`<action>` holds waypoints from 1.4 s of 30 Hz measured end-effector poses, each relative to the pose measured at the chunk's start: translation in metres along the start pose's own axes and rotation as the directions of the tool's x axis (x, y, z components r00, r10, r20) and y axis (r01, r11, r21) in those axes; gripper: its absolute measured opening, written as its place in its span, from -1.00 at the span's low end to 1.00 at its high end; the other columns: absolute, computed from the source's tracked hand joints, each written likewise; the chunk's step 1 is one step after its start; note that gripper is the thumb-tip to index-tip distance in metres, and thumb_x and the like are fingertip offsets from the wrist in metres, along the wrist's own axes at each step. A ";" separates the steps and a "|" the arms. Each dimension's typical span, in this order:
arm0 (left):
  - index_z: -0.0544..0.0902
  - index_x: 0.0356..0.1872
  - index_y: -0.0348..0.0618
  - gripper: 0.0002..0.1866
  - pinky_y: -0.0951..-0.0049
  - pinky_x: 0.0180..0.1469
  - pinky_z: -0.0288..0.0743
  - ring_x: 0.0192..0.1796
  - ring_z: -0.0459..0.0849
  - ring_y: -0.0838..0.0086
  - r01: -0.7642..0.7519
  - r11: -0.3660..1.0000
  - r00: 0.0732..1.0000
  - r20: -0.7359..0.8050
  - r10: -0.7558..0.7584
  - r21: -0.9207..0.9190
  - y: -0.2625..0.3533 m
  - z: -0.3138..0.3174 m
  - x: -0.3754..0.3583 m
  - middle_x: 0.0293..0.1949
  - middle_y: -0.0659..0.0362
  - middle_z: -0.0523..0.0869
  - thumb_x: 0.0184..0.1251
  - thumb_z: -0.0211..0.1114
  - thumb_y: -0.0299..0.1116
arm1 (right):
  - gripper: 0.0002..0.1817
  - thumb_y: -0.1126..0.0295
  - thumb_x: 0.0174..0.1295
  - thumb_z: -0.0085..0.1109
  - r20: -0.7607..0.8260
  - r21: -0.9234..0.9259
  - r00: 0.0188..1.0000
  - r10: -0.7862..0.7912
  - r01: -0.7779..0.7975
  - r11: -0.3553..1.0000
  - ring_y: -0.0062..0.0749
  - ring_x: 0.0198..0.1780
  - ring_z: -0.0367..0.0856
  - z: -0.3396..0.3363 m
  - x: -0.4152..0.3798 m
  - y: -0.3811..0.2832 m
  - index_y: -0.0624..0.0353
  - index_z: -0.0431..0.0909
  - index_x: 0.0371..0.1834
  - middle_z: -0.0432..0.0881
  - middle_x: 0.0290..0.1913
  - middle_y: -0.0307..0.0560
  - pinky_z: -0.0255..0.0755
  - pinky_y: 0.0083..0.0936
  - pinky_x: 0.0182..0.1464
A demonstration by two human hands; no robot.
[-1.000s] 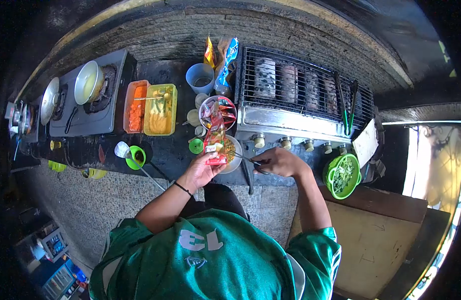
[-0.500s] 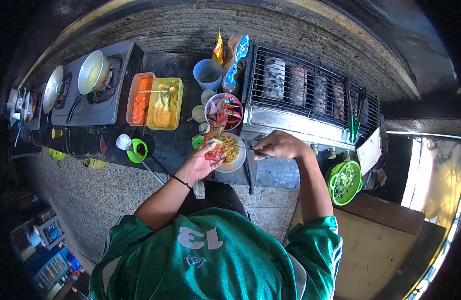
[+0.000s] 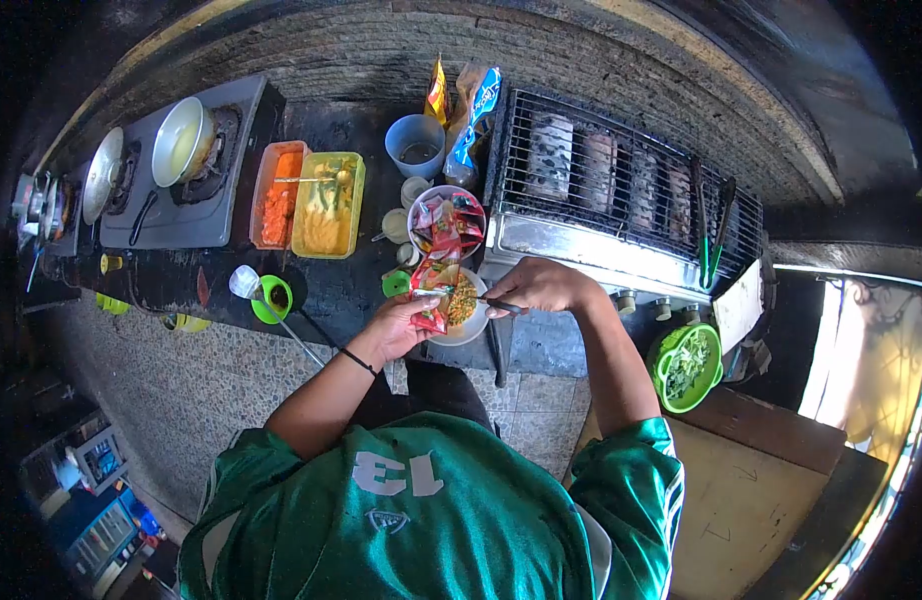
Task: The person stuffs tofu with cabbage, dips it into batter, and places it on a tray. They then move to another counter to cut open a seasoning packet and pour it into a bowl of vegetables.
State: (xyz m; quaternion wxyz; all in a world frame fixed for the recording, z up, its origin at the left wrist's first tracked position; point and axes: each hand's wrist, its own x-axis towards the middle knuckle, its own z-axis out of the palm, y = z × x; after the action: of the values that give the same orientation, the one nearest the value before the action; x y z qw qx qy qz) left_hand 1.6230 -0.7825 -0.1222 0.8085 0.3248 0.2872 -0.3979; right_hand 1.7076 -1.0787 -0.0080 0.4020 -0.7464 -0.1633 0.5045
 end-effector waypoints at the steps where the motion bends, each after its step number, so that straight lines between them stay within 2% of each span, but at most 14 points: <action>1: 0.76 0.07 -0.12 -0.75 0.32 -0.04 0.74 -0.17 0.84 0.44 0.009 1.000 1.000 0.013 -0.009 0.003 0.001 -0.001 0.000 -0.18 0.19 0.85 0.45 0.51 -0.36 | -0.55 0.00 0.38 0.40 0.001 0.001 1.000 -0.001 0.001 1.000 -0.54 -0.32 0.70 0.002 0.003 0.004 0.03 0.83 0.17 0.83 -0.31 -0.16 0.57 -0.44 -0.16; 4: 0.75 0.08 -0.14 -0.75 0.32 -0.01 0.74 -0.12 0.84 0.43 0.020 1.000 0.999 0.036 -0.020 0.001 0.002 -0.002 0.001 -0.13 0.17 0.84 0.46 0.49 -0.37 | -0.48 -0.06 0.39 0.40 0.015 0.030 0.999 -0.038 0.037 0.999 -0.51 -0.34 0.69 0.003 0.009 0.010 0.08 0.81 0.20 0.81 -0.35 -0.13 0.56 -0.42 -0.18; 6: 0.75 0.10 -0.14 -0.75 0.32 0.02 0.74 -0.09 0.83 0.43 0.022 1.000 0.999 0.046 -0.022 -0.004 0.003 -0.004 0.001 -0.10 0.16 0.84 0.47 0.48 -0.38 | -0.57 0.13 0.42 0.38 0.039 -0.051 0.999 0.009 -0.007 0.999 -0.55 -0.22 0.76 0.002 0.011 0.006 0.13 0.79 0.22 0.88 -0.19 -0.15 0.61 -0.50 -0.08; 7: 0.74 0.12 -0.16 -0.74 0.31 0.05 0.73 -0.05 0.83 0.41 0.030 0.999 0.997 0.070 -0.029 -0.012 0.003 -0.004 0.001 -0.06 0.15 0.84 0.48 0.47 -0.39 | -0.57 0.13 0.42 0.38 0.041 -0.052 0.999 0.008 -0.006 0.999 -0.55 -0.22 0.76 0.002 0.012 0.004 0.13 0.79 0.22 0.88 -0.19 -0.15 0.61 -0.50 -0.08; 9: 0.73 0.14 -0.17 -0.73 0.30 0.08 0.73 -0.01 0.83 0.40 0.040 0.999 0.995 0.093 -0.038 -0.023 0.002 -0.006 0.000 -0.01 0.14 0.83 0.49 0.45 -0.40 | -0.56 0.10 0.43 0.39 0.052 -0.123 0.999 0.001 0.005 0.992 -0.58 -0.25 0.71 0.003 0.013 0.002 0.11 0.78 0.24 0.85 -0.25 -0.17 0.59 -0.48 -0.13; 15: 0.71 0.17 -0.20 -0.71 0.26 0.15 0.73 0.07 0.84 0.35 0.066 0.998 0.994 0.086 -0.066 0.009 0.007 -0.005 -0.001 0.06 0.09 0.83 0.51 0.43 -0.41 | -0.55 0.05 0.43 0.41 0.091 -0.087 0.993 0.081 -0.073 0.994 -0.58 -0.28 0.67 0.004 0.019 -0.005 0.07 0.79 0.24 0.82 -0.28 -0.19 0.56 -0.46 -0.15; 19: 0.70 0.18 -0.21 -0.70 0.26 0.16 0.73 0.08 0.84 0.35 0.064 0.998 0.993 0.099 -0.065 0.016 0.007 -0.005 0.000 0.07 0.08 0.83 0.51 0.43 -0.41 | -0.54 0.04 0.43 0.41 0.083 -0.120 0.994 0.066 -0.056 0.991 -0.58 -0.28 0.67 0.005 0.025 -0.005 0.05 0.78 0.25 0.81 -0.29 -0.20 0.55 -0.46 -0.16; 22: 0.69 0.19 -0.22 -0.69 0.25 0.18 0.73 0.09 0.84 0.34 0.066 0.998 0.994 0.089 -0.066 0.002 0.008 -0.006 -0.001 0.07 0.08 0.83 0.51 0.43 -0.42 | -0.51 -0.01 0.42 0.41 0.096 -0.104 0.994 0.047 -0.037 0.994 -0.57 -0.28 0.66 0.005 0.027 -0.001 0.02 0.78 0.26 0.80 -0.30 -0.20 0.55 -0.45 -0.15; 24: 0.69 0.20 -0.22 -0.69 0.24 0.20 0.73 0.10 0.84 0.33 0.067 0.998 0.995 0.077 -0.066 -0.016 0.008 -0.005 0.000 0.08 0.07 0.83 0.51 0.42 -0.42 | -0.48 -0.06 0.39 0.43 0.097 -0.102 0.990 0.101 -0.091 0.991 -0.54 -0.27 0.67 0.006 0.030 -0.002 0.00 0.77 0.28 0.80 -0.31 -0.20 0.55 -0.43 -0.13; 27: 0.69 0.21 -0.24 -0.68 0.21 0.22 0.73 0.11 0.85 0.30 0.063 0.998 0.991 0.119 -0.059 -0.027 0.009 -0.002 -0.003 0.09 0.06 0.83 0.51 0.42 -0.43 | -0.45 -0.09 0.37 0.44 0.071 -0.069 0.995 0.071 -0.067 0.995 -0.53 -0.27 0.66 0.011 0.031 0.000 -0.01 0.78 0.28 0.79 -0.32 -0.21 0.54 -0.40 -0.12; 34: 0.68 0.22 -0.27 -0.67 0.20 0.22 0.75 0.13 0.84 0.28 0.076 0.997 0.987 0.137 -0.079 0.021 0.008 -0.004 -0.001 0.13 0.03 0.82 0.51 0.41 -0.45 | -0.47 -0.08 0.37 0.45 0.059 -0.036 0.996 0.072 -0.070 0.997 -0.54 -0.27 0.66 0.017 0.034 0.003 0.01 0.79 0.25 0.78 -0.34 -0.24 0.54 -0.41 -0.13; 36: 0.67 0.23 -0.28 -0.66 0.20 0.21 0.75 0.13 0.84 0.28 0.083 0.996 0.984 0.153 -0.088 0.041 0.008 0.000 -0.003 0.13 0.02 0.82 0.51 0.41 -0.45 | -0.39 -0.20 0.37 0.38 0.021 0.010 0.995 -0.098 0.098 0.995 -0.48 -0.40 0.64 0.022 0.040 0.011 0.10 0.81 0.18 0.75 -0.43 -0.09 0.52 -0.39 -0.26; 39: 0.67 0.23 -0.30 -0.65 0.20 0.21 0.75 0.13 0.84 0.27 0.065 0.998 0.986 0.152 -0.063 -0.007 0.012 0.001 -0.003 0.13 0.02 0.82 0.51 0.41 -0.45 | -0.41 -0.17 0.38 0.39 -0.002 -0.069 0.999 -0.042 0.041 0.997 -0.47 -0.39 0.65 0.023 0.044 0.020 0.12 0.82 0.16 0.76 -0.42 -0.07 0.53 -0.38 -0.25; 42: 0.67 0.24 -0.31 -0.65 0.21 0.23 0.73 0.14 0.84 0.28 0.085 0.996 0.978 0.187 -0.091 0.037 0.014 0.001 -0.005 0.13 0.02 0.82 0.51 0.41 -0.45 | -0.44 -0.12 0.39 0.39 -0.012 -0.045 0.999 -0.031 0.030 0.999 -0.46 -0.38 0.66 0.025 0.042 0.010 0.14 0.81 0.15 0.78 -0.40 -0.05 0.53 -0.36 -0.25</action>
State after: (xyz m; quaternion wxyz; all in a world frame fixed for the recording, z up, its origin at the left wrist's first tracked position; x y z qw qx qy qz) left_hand 1.6318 -0.7744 -0.1141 0.8089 0.2843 0.2176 -0.4664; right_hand 1.7027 -1.0473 -0.0463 0.3940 -0.7557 -0.1834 0.4899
